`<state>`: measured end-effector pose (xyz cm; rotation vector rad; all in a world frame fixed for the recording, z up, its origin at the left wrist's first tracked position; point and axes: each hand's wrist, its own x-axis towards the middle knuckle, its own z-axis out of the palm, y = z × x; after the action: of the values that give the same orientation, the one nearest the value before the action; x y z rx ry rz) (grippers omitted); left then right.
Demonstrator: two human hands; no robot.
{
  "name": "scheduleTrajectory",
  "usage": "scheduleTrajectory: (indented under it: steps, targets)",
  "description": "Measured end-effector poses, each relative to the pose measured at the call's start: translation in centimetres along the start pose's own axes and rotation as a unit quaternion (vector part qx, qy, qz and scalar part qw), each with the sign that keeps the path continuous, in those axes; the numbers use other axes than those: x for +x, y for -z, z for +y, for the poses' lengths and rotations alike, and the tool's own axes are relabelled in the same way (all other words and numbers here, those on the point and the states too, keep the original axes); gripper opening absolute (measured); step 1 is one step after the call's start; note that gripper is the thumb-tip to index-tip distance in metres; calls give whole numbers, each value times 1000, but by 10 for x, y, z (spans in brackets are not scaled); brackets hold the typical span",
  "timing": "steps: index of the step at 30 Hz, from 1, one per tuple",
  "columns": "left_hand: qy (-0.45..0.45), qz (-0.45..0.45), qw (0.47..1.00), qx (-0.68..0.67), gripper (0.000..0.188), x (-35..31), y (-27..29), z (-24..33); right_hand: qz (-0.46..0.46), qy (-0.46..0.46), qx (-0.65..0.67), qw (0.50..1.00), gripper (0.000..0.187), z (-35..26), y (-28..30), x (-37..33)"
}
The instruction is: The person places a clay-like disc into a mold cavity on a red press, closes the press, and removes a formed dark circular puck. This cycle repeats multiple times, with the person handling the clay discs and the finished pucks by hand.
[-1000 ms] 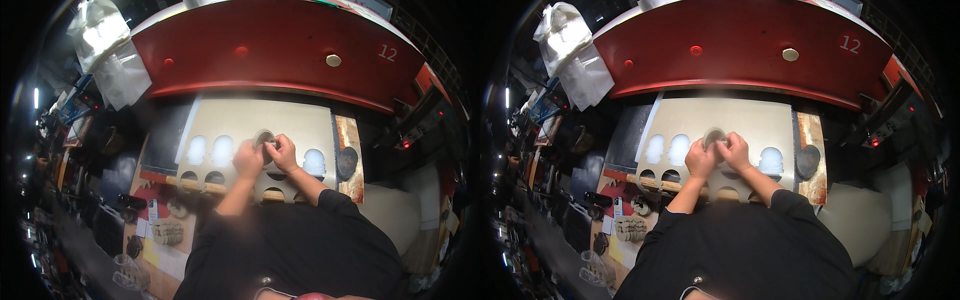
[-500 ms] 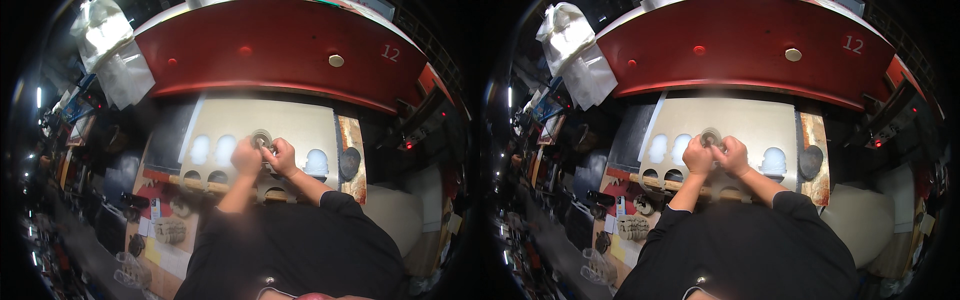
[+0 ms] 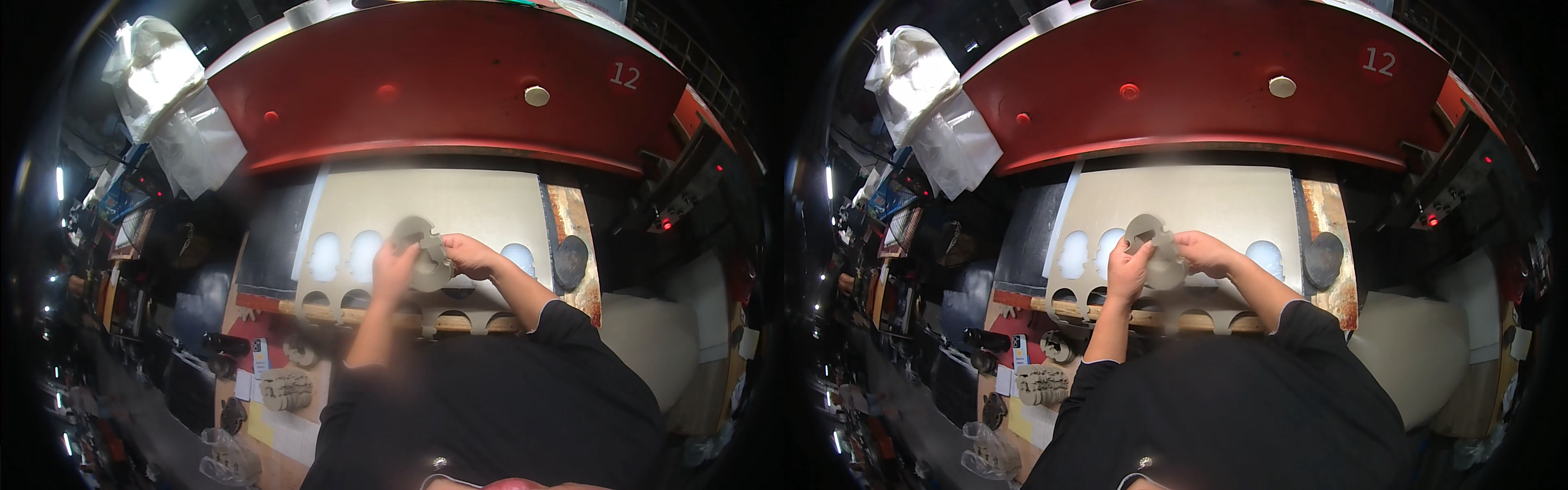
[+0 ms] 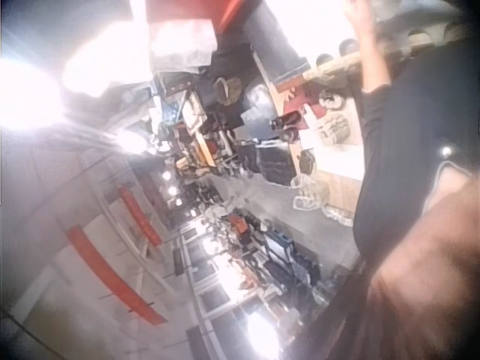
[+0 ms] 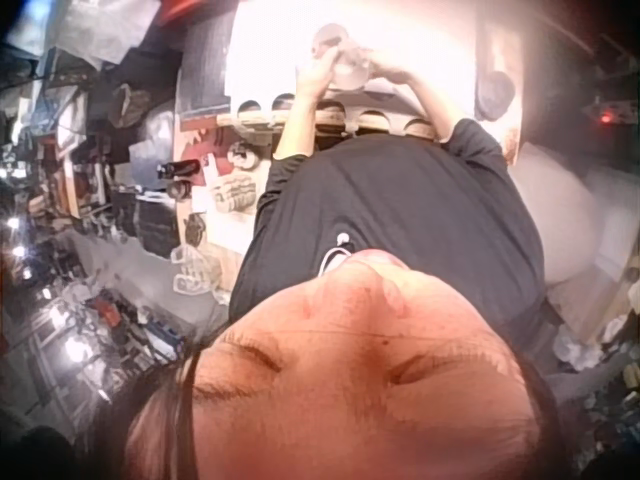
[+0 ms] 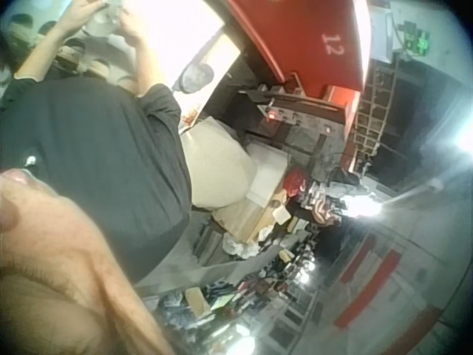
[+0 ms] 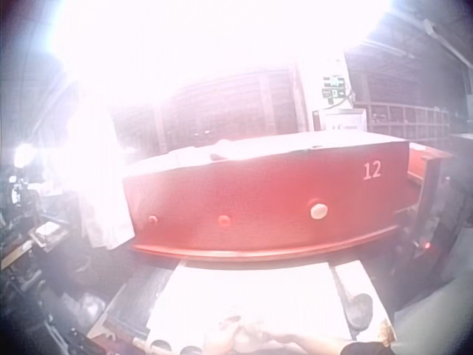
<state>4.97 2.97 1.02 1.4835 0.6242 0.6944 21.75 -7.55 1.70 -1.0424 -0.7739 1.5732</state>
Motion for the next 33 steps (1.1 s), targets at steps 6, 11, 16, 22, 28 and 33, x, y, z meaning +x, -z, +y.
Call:
scheduleTrajectory:
  steps: [6, 11, 16, 22, 28, 33]
  targets:
    - [-122, 27, 988, 88, 32, -4, 2, -8, 7, 90, -112, 990, 15, 15, -3, -2]
    - [-125, 46, 980, 144, 28, -14, -9, 9, 10, 82, -121, 989, 18, 15, -10, -7]
    - [-168, 31, 955, 243, 30, -16, -17, 26, 32, 135, -300, 944, 25, 8, -5, -19]
    - [-125, 11, 953, 275, 31, -14, -31, 28, 95, 186, -480, 852, 31, 6, 8, -30]
    - [-171, -7, 938, 303, 33, -13, -44, 33, 150, 170, -574, 787, 28, 3, 15, -45]
    - [-120, -47, 970, 207, 34, -9, -57, 30, 113, 151, -449, 873, 30, -1, 23, -61]
